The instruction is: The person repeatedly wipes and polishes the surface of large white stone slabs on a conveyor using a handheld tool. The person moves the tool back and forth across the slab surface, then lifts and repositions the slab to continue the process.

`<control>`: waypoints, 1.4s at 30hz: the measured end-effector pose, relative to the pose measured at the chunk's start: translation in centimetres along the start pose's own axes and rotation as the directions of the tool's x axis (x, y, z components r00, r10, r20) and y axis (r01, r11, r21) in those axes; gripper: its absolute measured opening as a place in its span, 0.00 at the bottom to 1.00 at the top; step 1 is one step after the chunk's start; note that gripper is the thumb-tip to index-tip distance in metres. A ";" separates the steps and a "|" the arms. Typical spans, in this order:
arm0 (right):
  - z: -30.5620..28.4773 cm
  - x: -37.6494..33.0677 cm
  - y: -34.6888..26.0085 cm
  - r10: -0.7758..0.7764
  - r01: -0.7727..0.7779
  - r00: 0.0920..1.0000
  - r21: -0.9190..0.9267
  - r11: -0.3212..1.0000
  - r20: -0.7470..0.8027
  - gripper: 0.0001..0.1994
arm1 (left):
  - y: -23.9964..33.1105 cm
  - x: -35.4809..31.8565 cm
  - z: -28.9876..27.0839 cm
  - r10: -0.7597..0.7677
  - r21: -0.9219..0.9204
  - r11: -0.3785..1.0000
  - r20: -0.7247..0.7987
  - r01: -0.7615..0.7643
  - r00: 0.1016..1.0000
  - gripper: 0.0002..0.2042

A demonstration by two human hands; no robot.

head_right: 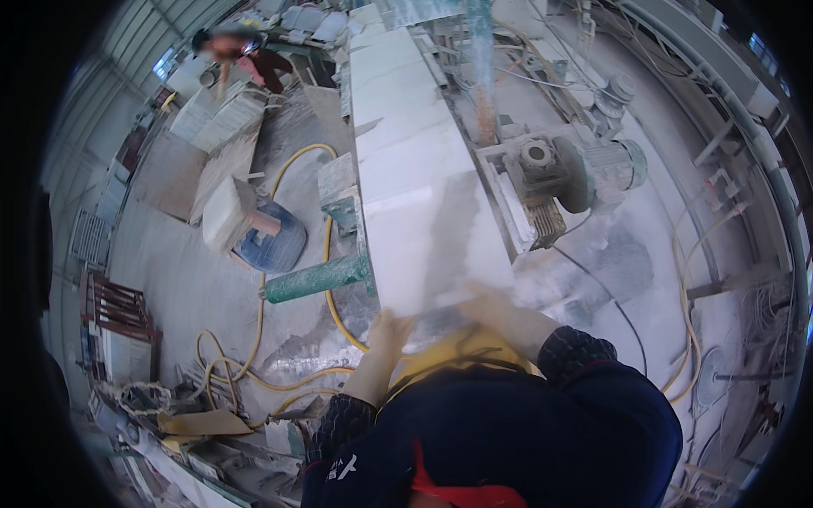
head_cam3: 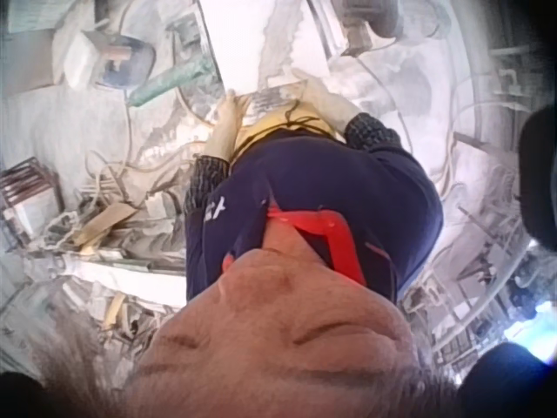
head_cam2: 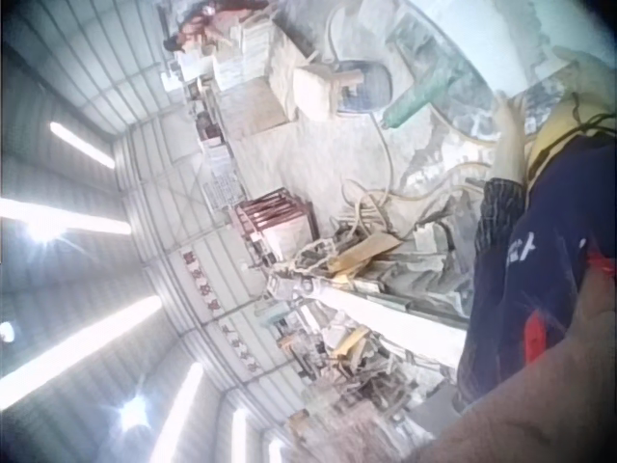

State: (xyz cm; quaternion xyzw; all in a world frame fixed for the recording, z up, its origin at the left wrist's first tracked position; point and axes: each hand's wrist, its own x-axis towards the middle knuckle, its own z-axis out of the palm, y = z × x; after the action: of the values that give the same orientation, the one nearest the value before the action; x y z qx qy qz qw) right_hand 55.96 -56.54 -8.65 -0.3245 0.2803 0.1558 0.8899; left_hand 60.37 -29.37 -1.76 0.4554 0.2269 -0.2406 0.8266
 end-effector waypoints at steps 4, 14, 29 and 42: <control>0.1 -0.5 -0.1 -0.093 0.099 0.993 -0.087 0.991 0.071 0.19 | -0.5 0.8 -0.1 0.089 0.264 0.961 -0.031 -0.078 0.996 0.19; 10.3 -11.0 -6.9 -0.011 0.081 0.997 -0.945 0.318 0.082 0.18 | -0.8 2.3 -0.3 0.076 0.159 0.985 -0.022 -0.072 0.997 0.19; 14.2 0.6 -2.1 -0.181 0.620 0.504 -0.500 -0.605 0.844 0.21 | 1.7 0.9 1.7 -0.153 -0.293 0.948 -0.072 0.125 0.986 0.29; 0.2 -8.6 -10.4 -0.626 0.263 0.480 -0.782 -0.566 0.614 0.19 | 1.6 2.2 1.4 -0.121 -0.296 0.950 -0.047 0.102 0.991 0.27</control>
State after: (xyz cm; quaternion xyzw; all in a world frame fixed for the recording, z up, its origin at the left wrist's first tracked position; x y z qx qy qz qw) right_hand 54.02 -64.96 1.72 -0.9566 -0.0387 -0.2045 0.2040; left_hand 63.30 -30.29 -1.36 0.3219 0.3122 -0.2358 0.8622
